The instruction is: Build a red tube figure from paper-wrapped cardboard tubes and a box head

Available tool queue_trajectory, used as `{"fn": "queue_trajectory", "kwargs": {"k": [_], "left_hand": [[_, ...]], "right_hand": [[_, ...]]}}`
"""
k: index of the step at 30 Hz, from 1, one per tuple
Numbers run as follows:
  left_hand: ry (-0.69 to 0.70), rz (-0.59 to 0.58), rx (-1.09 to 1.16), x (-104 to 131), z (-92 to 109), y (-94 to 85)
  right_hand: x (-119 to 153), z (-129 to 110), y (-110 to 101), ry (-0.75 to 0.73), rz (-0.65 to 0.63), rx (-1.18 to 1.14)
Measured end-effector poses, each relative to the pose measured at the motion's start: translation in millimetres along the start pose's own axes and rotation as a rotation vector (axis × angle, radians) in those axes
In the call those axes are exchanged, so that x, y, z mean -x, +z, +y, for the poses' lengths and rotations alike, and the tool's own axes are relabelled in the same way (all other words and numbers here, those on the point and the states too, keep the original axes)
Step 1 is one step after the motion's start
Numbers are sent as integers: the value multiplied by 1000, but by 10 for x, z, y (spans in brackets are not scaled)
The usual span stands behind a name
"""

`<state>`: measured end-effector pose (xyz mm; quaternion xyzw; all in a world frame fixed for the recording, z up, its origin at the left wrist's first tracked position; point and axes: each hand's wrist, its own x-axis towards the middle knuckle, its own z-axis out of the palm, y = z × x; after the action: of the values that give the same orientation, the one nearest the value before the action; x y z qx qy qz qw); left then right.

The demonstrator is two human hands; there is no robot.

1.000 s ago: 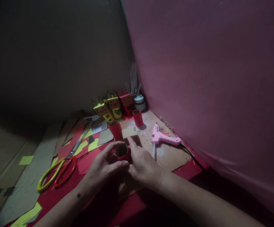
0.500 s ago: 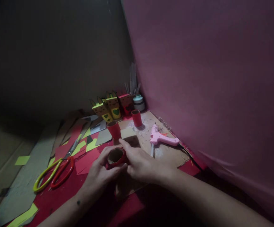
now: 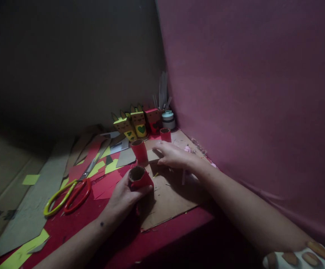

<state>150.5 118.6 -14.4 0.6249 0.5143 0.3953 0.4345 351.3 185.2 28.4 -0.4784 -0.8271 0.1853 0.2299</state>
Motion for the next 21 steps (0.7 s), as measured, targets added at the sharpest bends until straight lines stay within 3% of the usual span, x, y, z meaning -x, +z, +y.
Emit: {"fn": "queue_trajectory", "kwargs": {"k": [4, 10, 16, 21], "left_hand": [[-18, 6, 35, -26, -16, -15], [88, 36, -71, -49, -66, 5], [128, 26, -70, -35, -22, 10], [136, 16, -80, -24, -15, 10]], "right_hand": [[33, 38, -92, 63, 152, -296], [182, -210, -210, 25, 190, -673], [235, -397, -172, -228, 226, -548], [203, -398, -115, -398, 158, -409]]}}
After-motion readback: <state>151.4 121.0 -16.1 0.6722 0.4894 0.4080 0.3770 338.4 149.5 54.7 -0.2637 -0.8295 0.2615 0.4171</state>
